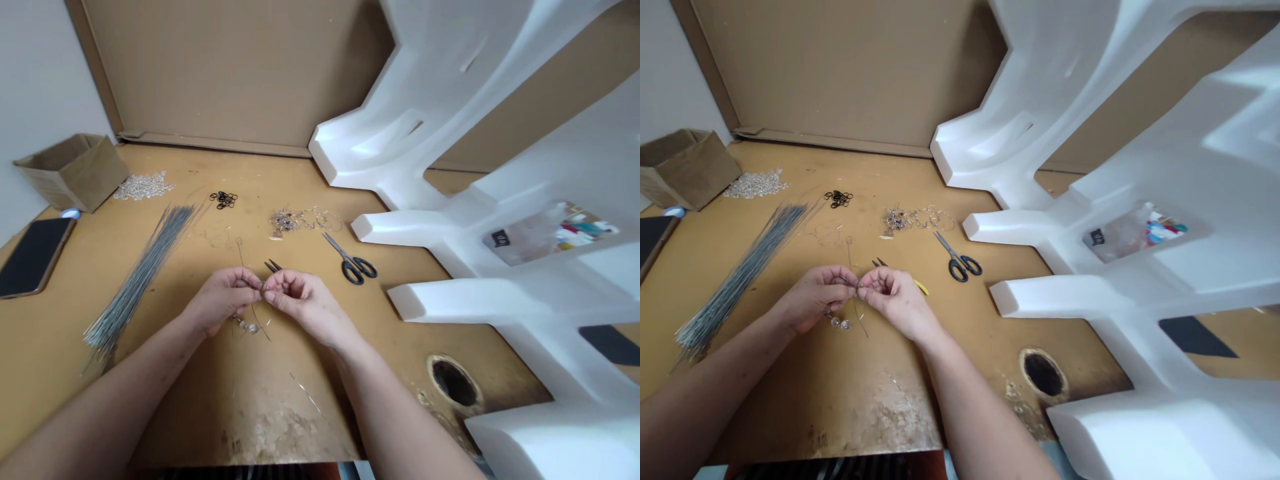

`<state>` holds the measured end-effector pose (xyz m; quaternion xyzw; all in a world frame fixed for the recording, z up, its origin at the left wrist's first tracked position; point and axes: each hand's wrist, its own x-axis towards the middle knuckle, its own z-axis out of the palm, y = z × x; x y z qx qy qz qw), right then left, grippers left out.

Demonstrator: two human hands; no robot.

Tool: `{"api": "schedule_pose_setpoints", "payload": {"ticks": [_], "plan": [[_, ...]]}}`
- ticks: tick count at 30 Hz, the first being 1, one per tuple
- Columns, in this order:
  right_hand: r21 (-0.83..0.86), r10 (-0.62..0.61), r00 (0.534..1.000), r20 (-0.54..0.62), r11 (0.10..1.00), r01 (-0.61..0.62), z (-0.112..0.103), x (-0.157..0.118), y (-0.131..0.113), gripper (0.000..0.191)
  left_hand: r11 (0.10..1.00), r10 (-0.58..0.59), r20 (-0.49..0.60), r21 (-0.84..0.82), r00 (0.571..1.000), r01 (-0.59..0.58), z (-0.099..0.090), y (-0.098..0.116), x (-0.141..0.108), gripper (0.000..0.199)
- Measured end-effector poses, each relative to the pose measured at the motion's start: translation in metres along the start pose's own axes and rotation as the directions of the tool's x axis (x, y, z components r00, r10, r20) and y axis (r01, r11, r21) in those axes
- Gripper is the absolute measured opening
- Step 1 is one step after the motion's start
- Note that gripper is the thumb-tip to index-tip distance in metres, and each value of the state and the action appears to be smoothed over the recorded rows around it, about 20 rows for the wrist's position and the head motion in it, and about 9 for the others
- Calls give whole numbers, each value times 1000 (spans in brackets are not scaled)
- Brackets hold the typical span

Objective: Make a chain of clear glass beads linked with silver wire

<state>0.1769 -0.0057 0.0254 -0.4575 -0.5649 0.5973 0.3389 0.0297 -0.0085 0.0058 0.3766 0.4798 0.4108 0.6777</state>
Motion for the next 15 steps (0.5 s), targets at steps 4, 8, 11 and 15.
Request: {"api": "schedule_pose_setpoints", "payload": {"ticks": [4, 8, 11, 15], "plan": [[75, 26, 999, 24, 997, -28, 1, 1, 1, 22, 1000, -17, 33, 11, 999, 17, 0, 1, -1, 12], [69, 13, 1000, 2, 998, -13, 6, 2, 3, 25, 999, -34, 28, -20, 999, 34, 1, 3, -2, 15], [-8, -24, 999, -45, 1000, 24, 9, 0, 2, 26, 998, -33, 16, -45, 999, 34, 2, 4, -2, 15], [-202, -93, 992, -82, 977, 75, -6, 0, -2, 21, 998, -27, 0, -53, 1000, 27, -1, 5, 0, 14]]}}
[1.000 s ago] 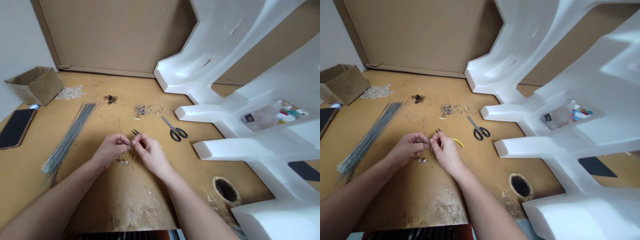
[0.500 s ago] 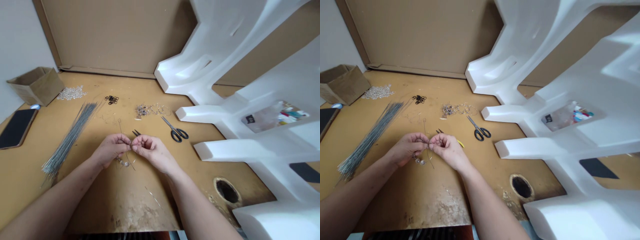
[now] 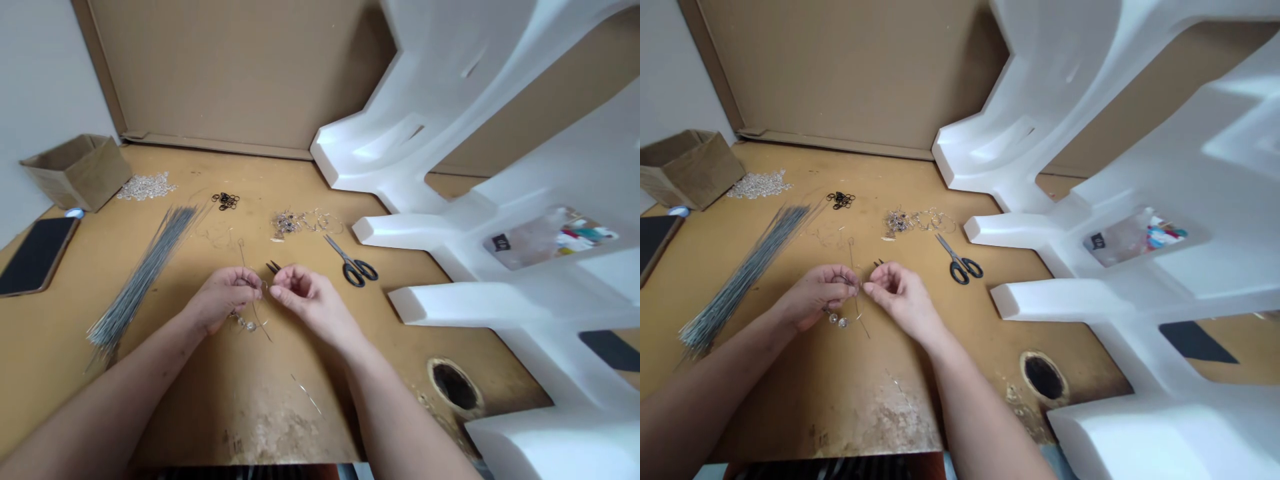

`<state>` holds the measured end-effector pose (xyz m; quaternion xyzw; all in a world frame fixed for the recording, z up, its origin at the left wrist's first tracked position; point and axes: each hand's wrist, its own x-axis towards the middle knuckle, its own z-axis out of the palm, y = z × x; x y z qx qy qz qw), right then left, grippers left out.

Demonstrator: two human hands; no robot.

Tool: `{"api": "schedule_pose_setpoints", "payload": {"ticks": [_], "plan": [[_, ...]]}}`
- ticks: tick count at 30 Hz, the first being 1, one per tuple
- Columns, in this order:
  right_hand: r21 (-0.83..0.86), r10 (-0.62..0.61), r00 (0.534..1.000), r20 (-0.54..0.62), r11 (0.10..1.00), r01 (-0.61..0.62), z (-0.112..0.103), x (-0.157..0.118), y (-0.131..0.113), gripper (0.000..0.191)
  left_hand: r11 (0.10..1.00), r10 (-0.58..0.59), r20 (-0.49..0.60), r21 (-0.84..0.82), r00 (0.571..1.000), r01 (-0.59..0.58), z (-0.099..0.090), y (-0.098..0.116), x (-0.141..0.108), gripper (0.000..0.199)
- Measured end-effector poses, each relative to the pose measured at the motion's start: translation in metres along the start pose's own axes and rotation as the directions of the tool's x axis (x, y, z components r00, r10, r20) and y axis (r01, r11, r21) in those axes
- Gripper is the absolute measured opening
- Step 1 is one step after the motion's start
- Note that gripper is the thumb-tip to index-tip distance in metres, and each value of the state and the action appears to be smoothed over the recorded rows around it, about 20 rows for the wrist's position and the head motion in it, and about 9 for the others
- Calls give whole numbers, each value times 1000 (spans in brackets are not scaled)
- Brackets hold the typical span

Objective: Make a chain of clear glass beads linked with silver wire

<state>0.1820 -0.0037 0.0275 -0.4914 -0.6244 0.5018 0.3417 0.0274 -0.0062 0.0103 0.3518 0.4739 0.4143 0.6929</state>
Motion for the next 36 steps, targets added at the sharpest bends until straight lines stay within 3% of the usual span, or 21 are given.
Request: {"api": "schedule_pose_setpoints", "payload": {"ticks": [2, 5, 8, 12, 20, 22, 24, 28, 31, 36], "plan": [[-223, -38, 999, -38, 974, 28, -13, 2, 1, 19, 1000, 6, -8, -1, 1000, -6, -3, 2, 1, 13], [-527, -84, 996, -29, 848, 56, -28, 5, 5, 23, 1000, 14, -9, 13, 1000, -14, -7, 5, 3, 12], [-743, 13, 1000, 15, 669, 3, -31, 6, 8, 28, 999, 27, -10, 29, 1000, -26, -10, 8, 3, 12], [-847, 88, 996, -18, 528, -62, -26, 8, 9, 25, 999, 31, 8, 25, 999, -31, -12, 11, 3, 11], [-887, 96, 994, 44, 461, -5, -21, 13, 9, 8, 1000, 22, 78, 14, 997, -23, -17, 15, 3, 13], [-865, 97, 994, 42, 501, -13, -21, 14, 9, 11, 1000, 29, 92, 0, 995, -29, -19, 16, 3, 14], [-781, 90, 995, 48, 624, -19, -23, 16, 10, 12, 999, 43, 109, -19, 993, -41, -21, 17, 4, 14], [-356, 163, 983, 89, 927, -121, -33, 15, 12, 4, 997, 62, 122, -49, 991, -57, -25, 19, 5, 15], [-154, 153, 975, 163, 980, -128, -35, 11, 12, 14, 995, 77, 116, -68, 990, -69, -27, 20, 5, 16], [-155, 57, 915, 399, 988, 6, -28, 7, 5, 39, 993, 98, 156, -84, 983, -85, -28, 24, 3, 17]]}}
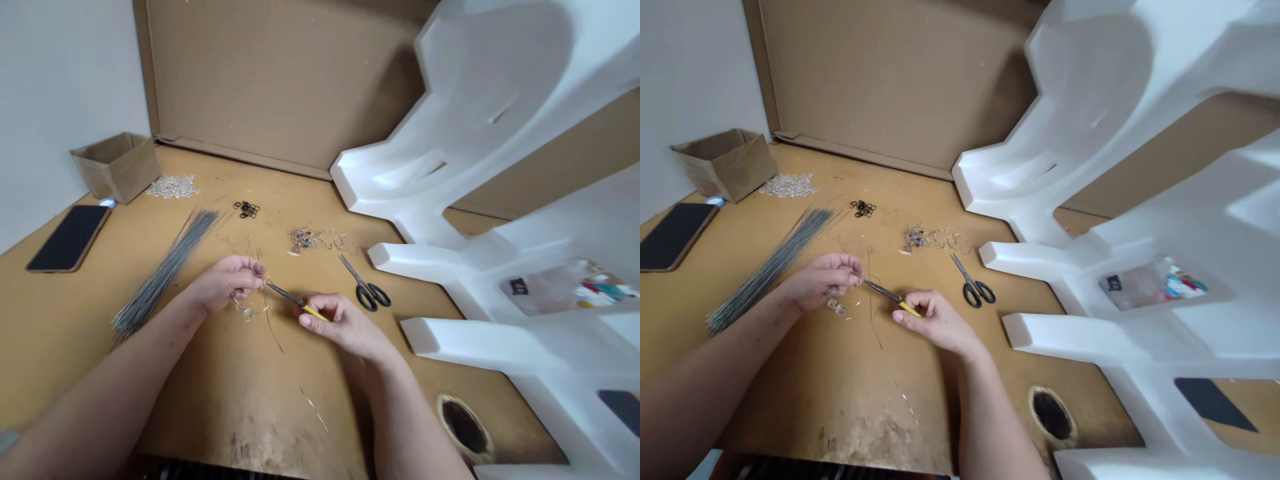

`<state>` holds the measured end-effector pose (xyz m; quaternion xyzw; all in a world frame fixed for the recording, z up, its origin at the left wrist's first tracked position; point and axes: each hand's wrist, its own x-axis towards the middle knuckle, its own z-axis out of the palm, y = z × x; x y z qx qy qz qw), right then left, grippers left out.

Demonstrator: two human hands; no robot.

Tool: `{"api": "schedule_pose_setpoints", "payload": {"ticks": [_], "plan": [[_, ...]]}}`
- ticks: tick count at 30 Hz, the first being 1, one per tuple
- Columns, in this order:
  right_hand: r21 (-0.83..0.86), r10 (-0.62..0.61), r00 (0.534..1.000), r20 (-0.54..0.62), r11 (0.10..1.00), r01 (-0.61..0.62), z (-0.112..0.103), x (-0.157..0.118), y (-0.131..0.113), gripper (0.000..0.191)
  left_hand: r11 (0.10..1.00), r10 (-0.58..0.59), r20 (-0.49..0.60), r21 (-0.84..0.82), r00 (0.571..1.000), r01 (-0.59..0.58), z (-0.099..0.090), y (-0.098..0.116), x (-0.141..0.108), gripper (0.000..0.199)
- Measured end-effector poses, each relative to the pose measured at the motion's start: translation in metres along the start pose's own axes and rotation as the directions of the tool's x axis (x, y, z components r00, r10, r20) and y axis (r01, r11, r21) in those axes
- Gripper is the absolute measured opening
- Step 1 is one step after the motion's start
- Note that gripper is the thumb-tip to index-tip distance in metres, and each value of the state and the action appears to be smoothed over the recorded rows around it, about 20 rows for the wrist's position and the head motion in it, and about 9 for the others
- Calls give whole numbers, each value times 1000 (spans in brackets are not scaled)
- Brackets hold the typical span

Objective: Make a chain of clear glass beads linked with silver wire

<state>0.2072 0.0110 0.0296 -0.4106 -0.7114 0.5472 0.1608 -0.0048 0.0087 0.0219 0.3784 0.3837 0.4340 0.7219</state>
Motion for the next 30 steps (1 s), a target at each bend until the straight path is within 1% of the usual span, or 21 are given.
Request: {"api": "schedule_pose_setpoints", "payload": {"ticks": [2, 4, 6, 9, 12, 19, 24, 30], "plan": [[-24, -93, 996, 17, 995, 93, 2, 0, -4, 38, 1000, 3, 10, 3, 1000, -3, 0, 1, -1, 18], [-57, -165, 986, -1, 985, 165, 3, -1, -7, 36, 1000, 3, 17, 1, 1000, -4, -1, 2, -1, 18], [-95, -217, 976, -16, 972, 215, 2, -2, -8, 34, 1000, -3, 23, 2, 1000, 3, -1, 2, 0, 19], [-167, -262, 965, 1, 952, 258, 1, -4, -9, 35, 1000, -13, 33, 20, 999, 12, -1, 1, -1, 20], [-239, -279, 960, 20, 931, 276, 2, -4, -10, 33, 999, -16, 33, 45, 999, 14, 0, 1, -2, 19], [-357, -294, 956, 11, 892, 278, 1, -6, -10, 28, 997, -24, 47, 71, 999, 21, 0, 2, -3, 17], [-390, -306, 952, 22, 874, 290, 1, -7, -11, 28, 996, -16, 53, 85, 998, 11, 0, 2, -3, 16], [-384, -312, 950, 26, 874, 298, 1, -7, -10, 30, 989, -10, 51, 147, 999, 2, 1, 2, -4, 14]]}}
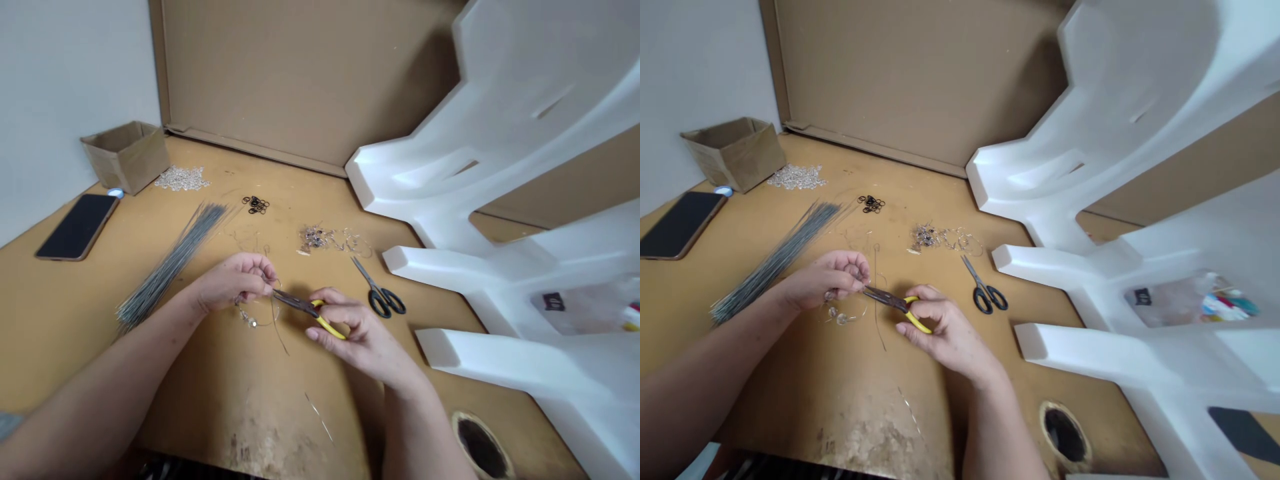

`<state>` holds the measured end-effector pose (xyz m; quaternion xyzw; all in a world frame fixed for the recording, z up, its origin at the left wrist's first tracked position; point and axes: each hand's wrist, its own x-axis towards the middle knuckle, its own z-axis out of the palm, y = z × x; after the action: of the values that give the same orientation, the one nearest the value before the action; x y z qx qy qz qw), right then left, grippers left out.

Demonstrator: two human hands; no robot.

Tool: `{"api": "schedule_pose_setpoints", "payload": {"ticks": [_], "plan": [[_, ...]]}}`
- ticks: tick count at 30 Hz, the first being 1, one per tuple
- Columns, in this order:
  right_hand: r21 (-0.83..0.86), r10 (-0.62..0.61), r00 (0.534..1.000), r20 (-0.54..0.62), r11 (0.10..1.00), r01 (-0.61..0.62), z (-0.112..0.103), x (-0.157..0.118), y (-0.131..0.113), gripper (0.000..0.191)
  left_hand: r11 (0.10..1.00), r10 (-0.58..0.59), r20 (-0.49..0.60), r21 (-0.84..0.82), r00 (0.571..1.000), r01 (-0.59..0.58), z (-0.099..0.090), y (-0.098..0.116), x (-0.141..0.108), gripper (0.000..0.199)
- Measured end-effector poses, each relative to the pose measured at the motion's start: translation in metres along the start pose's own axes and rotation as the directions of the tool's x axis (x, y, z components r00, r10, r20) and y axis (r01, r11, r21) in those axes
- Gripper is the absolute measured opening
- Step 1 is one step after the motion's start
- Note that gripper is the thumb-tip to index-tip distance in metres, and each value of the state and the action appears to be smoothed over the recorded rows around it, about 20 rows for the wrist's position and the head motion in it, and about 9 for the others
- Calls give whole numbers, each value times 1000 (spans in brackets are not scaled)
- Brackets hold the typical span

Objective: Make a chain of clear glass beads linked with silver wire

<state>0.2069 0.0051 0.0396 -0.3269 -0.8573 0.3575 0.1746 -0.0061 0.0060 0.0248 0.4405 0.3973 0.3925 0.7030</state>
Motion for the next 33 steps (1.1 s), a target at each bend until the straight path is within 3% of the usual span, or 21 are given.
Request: {"api": "schedule_pose_setpoints", "payload": {"ticks": [7, 18, 33], "plan": [[-12, 13, 1000, 17, 1000, -13, -1, 0, -1, 30, 1000, 16, 53, 19, 998, -17, -1, 1, -2, 12], [-94, -24, 999, 39, 995, 28, 0, 0, 0, 33, 994, -1, 108, -109, 994, 13, 3, 3, -2, 12], [-217, -83, 997, 5, 973, 82, 4, 2, -11, 36, 960, -45, 304, -251, 952, 126, -1, -4, 0, 16]]}}
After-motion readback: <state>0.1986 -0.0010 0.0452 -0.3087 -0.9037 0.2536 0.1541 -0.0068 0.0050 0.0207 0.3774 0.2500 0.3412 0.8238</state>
